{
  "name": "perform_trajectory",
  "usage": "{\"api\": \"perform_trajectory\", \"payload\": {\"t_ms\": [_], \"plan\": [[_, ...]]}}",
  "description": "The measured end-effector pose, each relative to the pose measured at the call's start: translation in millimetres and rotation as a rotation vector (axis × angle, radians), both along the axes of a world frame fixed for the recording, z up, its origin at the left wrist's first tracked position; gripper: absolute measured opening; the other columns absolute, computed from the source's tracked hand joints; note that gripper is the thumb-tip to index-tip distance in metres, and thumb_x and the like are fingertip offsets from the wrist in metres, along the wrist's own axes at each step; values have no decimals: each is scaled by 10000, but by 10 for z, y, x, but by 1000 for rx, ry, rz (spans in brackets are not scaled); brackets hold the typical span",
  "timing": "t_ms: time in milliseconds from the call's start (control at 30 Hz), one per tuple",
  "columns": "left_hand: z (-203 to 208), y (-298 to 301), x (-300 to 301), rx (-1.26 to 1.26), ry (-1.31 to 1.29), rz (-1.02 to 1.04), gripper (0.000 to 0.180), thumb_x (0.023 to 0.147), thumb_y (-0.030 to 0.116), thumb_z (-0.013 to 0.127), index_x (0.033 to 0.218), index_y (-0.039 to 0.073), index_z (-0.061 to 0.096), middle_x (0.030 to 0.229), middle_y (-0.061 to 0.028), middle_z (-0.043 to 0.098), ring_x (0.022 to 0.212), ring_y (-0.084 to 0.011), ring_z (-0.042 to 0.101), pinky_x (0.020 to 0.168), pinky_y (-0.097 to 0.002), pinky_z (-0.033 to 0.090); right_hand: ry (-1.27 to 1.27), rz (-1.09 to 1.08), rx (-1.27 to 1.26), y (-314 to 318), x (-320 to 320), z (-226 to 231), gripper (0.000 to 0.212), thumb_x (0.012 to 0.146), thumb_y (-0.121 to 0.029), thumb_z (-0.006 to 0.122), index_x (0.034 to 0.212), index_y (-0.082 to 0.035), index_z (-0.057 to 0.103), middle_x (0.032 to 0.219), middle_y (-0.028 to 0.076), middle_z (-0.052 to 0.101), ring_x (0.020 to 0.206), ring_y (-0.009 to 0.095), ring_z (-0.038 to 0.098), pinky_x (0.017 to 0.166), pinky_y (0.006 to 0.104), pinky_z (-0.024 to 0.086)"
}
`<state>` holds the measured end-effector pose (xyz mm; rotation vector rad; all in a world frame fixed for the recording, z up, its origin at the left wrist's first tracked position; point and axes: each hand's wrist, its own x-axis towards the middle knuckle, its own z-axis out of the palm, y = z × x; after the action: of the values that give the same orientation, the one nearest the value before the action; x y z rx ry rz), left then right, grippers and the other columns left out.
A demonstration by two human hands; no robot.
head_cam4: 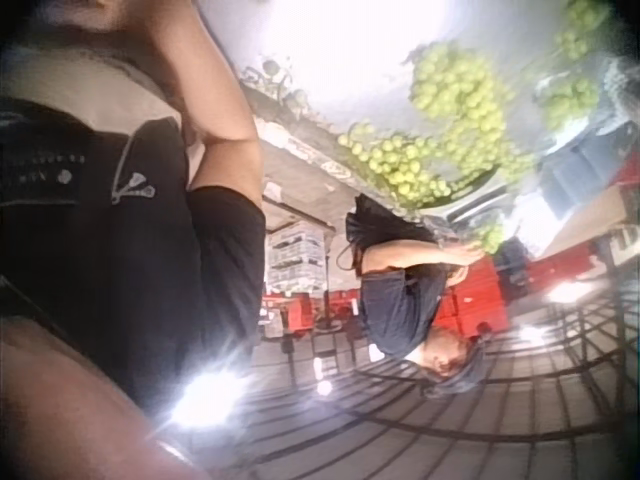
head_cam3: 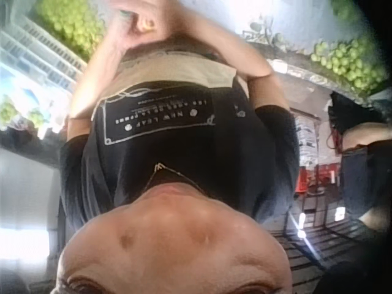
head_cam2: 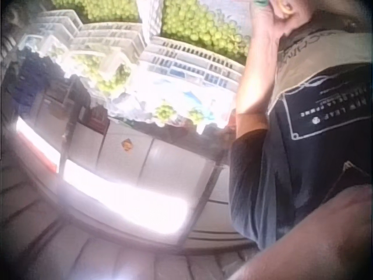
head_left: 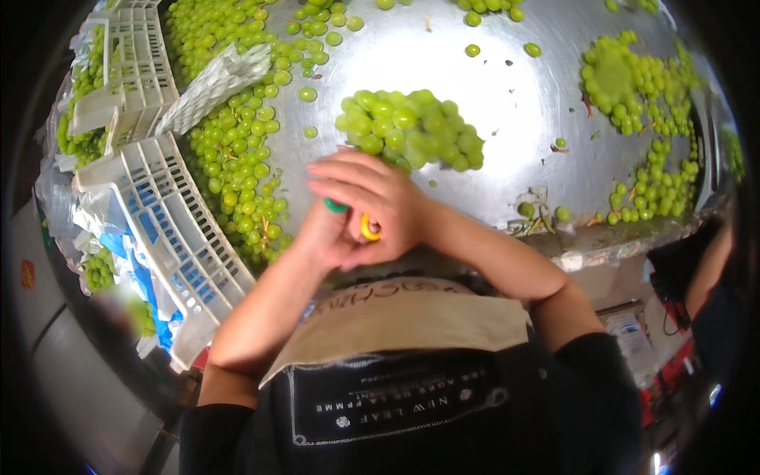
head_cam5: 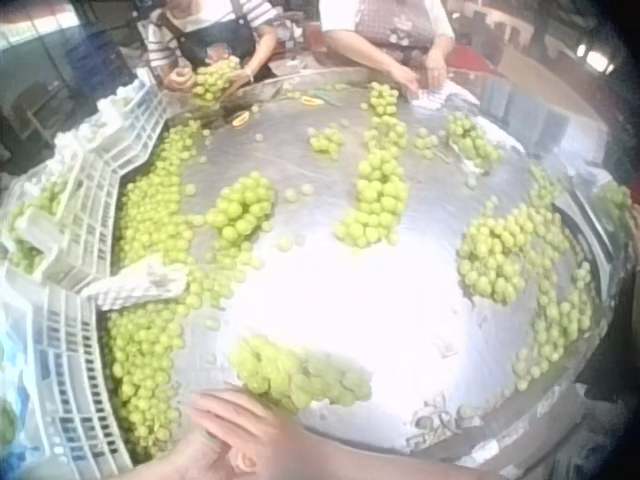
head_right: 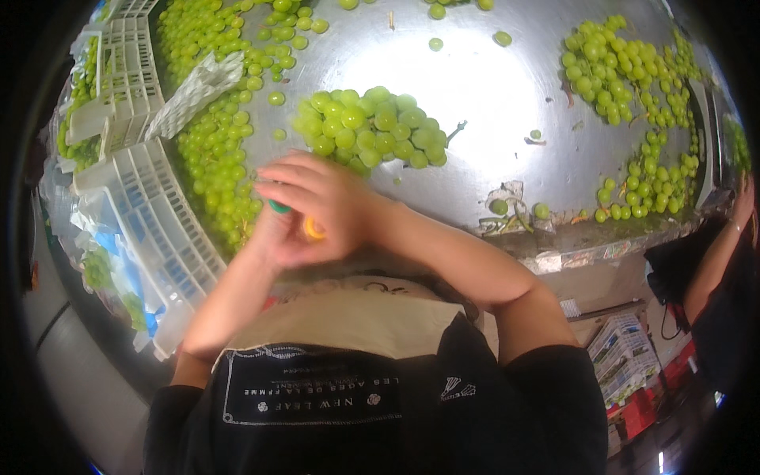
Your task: The person sorts green grapes on a metal table, using shears to trim bunches, removing individual grapes by hand, and placing the sorted bunches into plastic crates.
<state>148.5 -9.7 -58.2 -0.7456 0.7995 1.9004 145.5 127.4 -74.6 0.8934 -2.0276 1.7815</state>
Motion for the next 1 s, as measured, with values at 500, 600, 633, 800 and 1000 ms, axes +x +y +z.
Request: {"api": "perform_trajectory", "payload": {"t_ms": [500, 600, 633, 800, 1000], "plan": [[52, -29, 31, -217, -47, 96, 437, 870, 422, 501, 1169, 104, 488, 1099, -54, 551, 984, -167, 552, 788, -299, 482, -11, -31, 30, -102, -127, -76, 393, 581, -288, 612, 887, -42, 609, 887, 124, 597, 799, 330, 585, 676, 385, 499], [27, -36, 79, -209, -71, 94, 400, 879, 391, 489, 1145, 92, 495, 1082, -61, 558, 967, -166, 562, 767, -289, 489, 17, -60, -19, -147, -135, -122, 380, 586, -294, 611, 871, -44, 610, 873, 128, 597, 789, 331, 590, 665, 385, 500], [-7, -42, 101, -185, -78, 95, 370, 889, 362, 474, 1128, 81, 498, 1069, -69, 562, 952, -166, 571, 747, -283, 497, 36, -72, -45, -171, -136, -157, 382, 589, -303, 616, 870, -44, 611, 875, 129, 598, 790, 328, 592, 664, 383, 500], [9, -87, 29, -166, -6, -25, 285, 898, 273, 483, 1066, 45, 520, 1000, -90, 583, 879, -153, 598, 673, -267, 516, -5, -48, -1, -187, -90, -131, 593, 585, -482, 692, 989, -62, 578, 987, 126, 584, 892, 311, 576, 748, 388, 479], [354, -346, -185, -380, 207, -606, 292, 828, 272, 635, 990, 40, 563, 832, -64, 604, 763, -105, 591, 626, -259, 489, -189, -17, 563, 416, -187, 254, 1017, 519, -491, 778, 1319, -52, 327, 1366, 190, 331, 1253, 354, 346, 1036, 510, 259]]}}
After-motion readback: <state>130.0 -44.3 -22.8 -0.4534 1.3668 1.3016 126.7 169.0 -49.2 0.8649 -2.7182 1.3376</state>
